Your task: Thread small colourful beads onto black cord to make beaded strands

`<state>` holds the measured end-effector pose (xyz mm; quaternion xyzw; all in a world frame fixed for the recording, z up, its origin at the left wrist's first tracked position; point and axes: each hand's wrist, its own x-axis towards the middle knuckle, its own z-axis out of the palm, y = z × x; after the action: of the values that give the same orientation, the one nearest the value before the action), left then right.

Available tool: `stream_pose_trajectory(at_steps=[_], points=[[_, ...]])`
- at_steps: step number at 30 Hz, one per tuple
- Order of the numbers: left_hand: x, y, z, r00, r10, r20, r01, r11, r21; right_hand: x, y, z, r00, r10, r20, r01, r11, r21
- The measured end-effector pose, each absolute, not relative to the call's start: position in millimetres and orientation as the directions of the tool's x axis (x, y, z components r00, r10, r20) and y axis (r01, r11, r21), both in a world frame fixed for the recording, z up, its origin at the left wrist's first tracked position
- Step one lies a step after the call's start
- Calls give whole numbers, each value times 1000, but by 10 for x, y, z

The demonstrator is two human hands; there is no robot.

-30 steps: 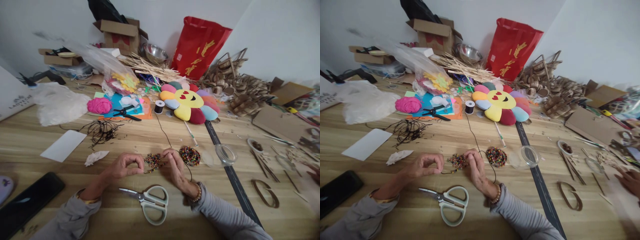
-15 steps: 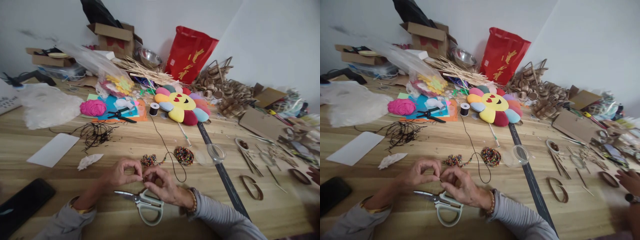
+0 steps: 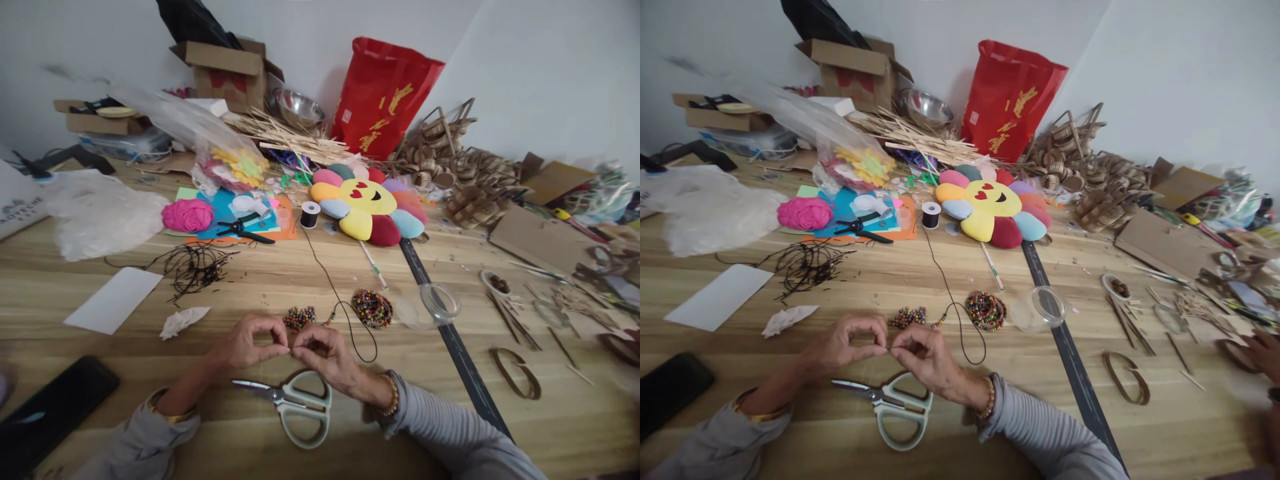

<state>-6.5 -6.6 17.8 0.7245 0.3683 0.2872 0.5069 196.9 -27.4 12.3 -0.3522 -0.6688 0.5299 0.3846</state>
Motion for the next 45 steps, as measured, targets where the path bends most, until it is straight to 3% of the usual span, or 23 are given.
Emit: stream_pose_trajectory(at_steps=[8, 16, 27, 45], points=[[-166, 52, 172, 288, 957, 16, 524, -172, 834, 2035, -130, 38, -304, 912, 276, 50, 305, -951], [-129, 89, 42, 405, 913, 42, 595, -298, 747, 2004, -66, 6, -358, 796, 488, 99, 552, -828], [-75, 39, -8, 415, 910, 24, 677, -326, 660, 1999, -77, -67, -395, 803, 445, 115, 524, -844], [-61, 51, -2, 428, 902, 60, 691, -369, 622, 2030, -51, -88, -426, 794, 433, 177, 543, -821]])
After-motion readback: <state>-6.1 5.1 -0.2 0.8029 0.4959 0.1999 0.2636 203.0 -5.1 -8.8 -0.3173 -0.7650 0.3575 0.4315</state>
